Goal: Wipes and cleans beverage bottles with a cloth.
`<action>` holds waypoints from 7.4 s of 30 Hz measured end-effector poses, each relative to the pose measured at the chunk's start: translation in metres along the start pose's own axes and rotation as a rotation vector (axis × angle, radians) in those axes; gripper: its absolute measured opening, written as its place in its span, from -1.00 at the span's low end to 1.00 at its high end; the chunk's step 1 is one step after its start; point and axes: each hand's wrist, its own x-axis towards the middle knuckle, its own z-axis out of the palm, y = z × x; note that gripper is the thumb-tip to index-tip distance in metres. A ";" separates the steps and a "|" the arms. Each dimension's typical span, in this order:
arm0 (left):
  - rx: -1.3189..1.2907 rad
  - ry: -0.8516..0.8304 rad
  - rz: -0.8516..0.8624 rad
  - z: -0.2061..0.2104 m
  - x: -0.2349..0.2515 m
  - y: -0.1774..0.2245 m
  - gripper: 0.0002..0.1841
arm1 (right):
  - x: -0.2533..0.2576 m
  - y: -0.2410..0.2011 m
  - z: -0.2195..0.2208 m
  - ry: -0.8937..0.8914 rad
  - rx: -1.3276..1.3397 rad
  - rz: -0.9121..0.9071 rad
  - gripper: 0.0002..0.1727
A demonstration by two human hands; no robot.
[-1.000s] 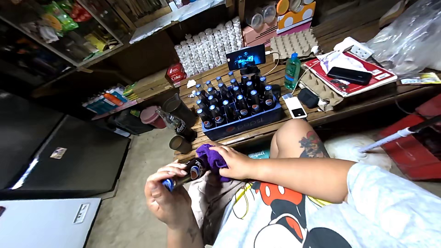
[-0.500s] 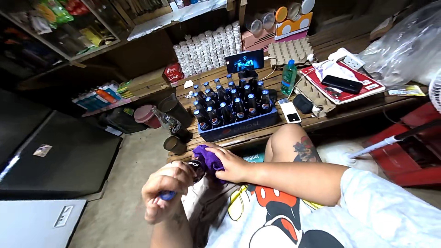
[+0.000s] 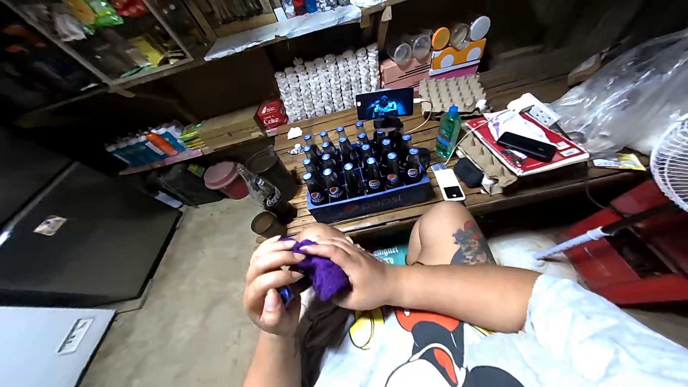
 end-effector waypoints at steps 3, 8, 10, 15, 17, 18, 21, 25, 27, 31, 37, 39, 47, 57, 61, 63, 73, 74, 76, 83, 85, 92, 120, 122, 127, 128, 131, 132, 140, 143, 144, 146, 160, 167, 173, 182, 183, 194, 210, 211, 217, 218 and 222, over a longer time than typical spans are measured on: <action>0.092 0.028 0.006 0.002 -0.004 0.008 -0.59 | 0.003 -0.013 0.000 0.005 -0.026 -0.145 -0.25; 0.186 0.036 0.017 0.003 -0.011 0.014 -0.60 | 0.006 -0.021 0.001 0.014 -0.031 -0.205 -0.27; 0.190 0.046 0.020 0.003 -0.012 0.015 -0.60 | 0.005 -0.018 0.001 0.000 -0.030 -0.207 -0.31; 0.191 0.082 0.034 0.004 -0.014 0.015 -0.61 | 0.008 -0.017 -0.003 -0.069 -0.019 -0.169 -0.38; 0.194 0.084 0.039 0.004 -0.015 0.015 -0.61 | 0.008 -0.015 -0.003 -0.091 -0.010 -0.144 -0.35; 0.198 0.084 0.037 0.003 -0.015 0.016 -0.61 | 0.008 -0.014 -0.003 -0.100 -0.003 -0.132 -0.34; 0.238 0.079 0.035 0.002 -0.019 0.018 -0.60 | 0.007 -0.013 -0.003 -0.117 0.001 -0.107 -0.30; 0.255 0.051 0.045 -0.003 -0.021 0.018 -0.57 | 0.006 -0.010 -0.003 -0.136 -0.015 -0.088 -0.27; 0.240 0.048 0.049 -0.004 -0.022 0.018 -0.57 | 0.005 -0.009 -0.003 -0.146 -0.017 -0.082 -0.26; 0.246 0.055 0.061 -0.005 -0.024 0.018 -0.56 | 0.006 -0.005 -0.002 -0.155 -0.025 -0.075 -0.26; 0.257 0.065 0.071 -0.006 -0.026 0.016 -0.57 | 0.006 -0.001 -0.005 -0.192 -0.032 -0.001 -0.21; 0.244 0.058 0.063 -0.006 -0.025 0.016 -0.56 | 0.006 -0.001 -0.006 -0.194 -0.032 0.017 -0.20; 0.215 0.049 0.073 -0.005 -0.024 0.015 -0.55 | 0.003 0.004 -0.006 -0.192 -0.041 0.065 -0.18; 0.260 0.007 0.078 0.001 -0.021 0.014 -0.60 | 0.002 0.010 -0.009 -0.206 0.062 0.240 -0.15; -0.030 0.142 -0.217 -0.001 -0.005 0.008 -0.68 | -0.004 0.020 -0.005 -0.188 0.026 0.415 -0.03; -0.149 0.214 -0.377 -0.007 0.000 0.004 -0.62 | -0.005 0.021 -0.005 -0.216 0.004 0.490 0.00; -0.422 0.282 -0.348 -0.011 -0.007 0.007 -0.44 | -0.002 0.018 -0.006 -0.354 -0.032 0.569 0.01; -0.464 0.232 -0.317 -0.012 -0.009 0.009 -0.41 | -0.003 0.018 -0.006 -0.347 -0.032 0.561 0.01; -0.480 0.109 -0.238 -0.014 -0.012 0.009 -0.38 | -0.003 0.019 -0.006 -0.337 -0.027 0.559 0.01; -0.552 -0.100 -0.230 -0.016 -0.015 -0.004 -0.43 | 0.000 0.020 -0.007 -0.368 -0.003 0.674 -0.03; -0.512 -0.085 -0.308 -0.017 -0.009 -0.001 -0.48 | 0.000 0.020 -0.007 -0.363 -0.003 0.679 -0.03; -0.336 0.024 -0.476 -0.010 0.009 0.017 -0.64 | -0.002 0.022 -0.005 -0.318 -0.004 0.709 -0.03; -0.131 0.115 -0.275 0.012 -0.006 0.015 -0.57 | -0.006 -0.014 0.001 -0.022 -0.019 -0.094 -0.14; -0.122 0.116 -0.263 0.013 -0.008 0.016 -0.57 | -0.005 -0.016 0.002 -0.028 -0.042 -0.120 -0.16; -0.077 0.106 -0.233 0.014 -0.011 0.018 -0.56 | -0.003 -0.020 0.003 -0.005 -0.012 -0.152 -0.19; -0.069 0.104 -0.225 0.015 -0.011 0.019 -0.56 | -0.003 -0.020 0.003 0.007 0.010 -0.159 -0.21; -0.065 0.110 -0.197 0.018 -0.012 0.019 -0.59 | -0.003 -0.021 0.001 0.017 0.040 -0.171 -0.25; -0.062 0.116 -0.191 0.019 -0.012 0.019 -0.59 | -0.004 -0.020 0.002 0.023 0.044 -0.178 -0.27; -0.071 0.128 -0.185 0.019 -0.012 0.016 -0.53 | -0.004 -0.014 0.003 -0.001 -0.011 -0.198 -0.29; -0.082 0.127 -0.200 0.017 -0.011 0.015 -0.53 | -0.006 -0.010 0.005 -0.014 -0.043 -0.200 -0.27; -0.087 0.124 -0.206 0.016 -0.011 0.014 -0.52 | -0.007 -0.008 0.006 -0.019 -0.063 -0.198 -0.24; -0.092 0.125 -0.210 0.014 -0.012 0.012 -0.52 | -0.012 -0.002 0.008 -0.048 -0.104 -0.175 -0.15; -0.149 0.207 -0.305 0.003 -0.008 0.005 -0.53 | -0.015 0.022 0.005 -0.276 -0.020 0.220 0.16; -0.075 0.100 -0.218 0.016 -0.012 0.010 -0.50 | -0.003 0.013 0.001 -0.244 0.144 0.557 -0.04; 0.027 0.014 -0.181 0.027 -0.013 0.012 -0.50 | -0.001 0.019 -0.002 -0.214 0.156 0.674 -0.15; -0.034 0.038 -0.202 0.025 -0.005 0.007 -0.50 | -0.001 0.002 -0.010 -0.127 0.013 0.194 -0.06; -0.034 0.038 -0.203 0.025 -0.005 0.007 -0.50 | -0.001 0.001 -0.009 -0.104 -0.025 0.074 -0.09; 0.054 0.024 -0.183 0.032 -0.013 0.016 -0.48 | 0.000 0.008 -0.013 -0.150 -0.119 -0.042 -0.13; 0.033 -0.006 -0.181 0.030 -0.010 0.013 -0.47 | -0.010 0.022 -0.009 -0.220 0.018 0.501 -0.07; 0.040 -0.004 -0.188 0.030 -0.011 0.013 -0.47 | -0.011 0.020 -0.008 -0.197 0.034 0.461 -0.06; 0.023 0.005 -0.175 0.030 -0.013 0.016 -0.46 | -0.007 0.004 -0.009 -0.137 0.004 0.241 -0.05; 0.017 0.006 -0.175 0.030 -0.012 0.016 -0.46 | -0.006 0.002 -0.009 -0.136 -0.013 0.198 -0.06; 0.027 0.007 -0.182 0.029 -0.012 0.017 -0.46 | -0.003 -0.004 -0.009 -0.114 -0.054 0.038 -0.13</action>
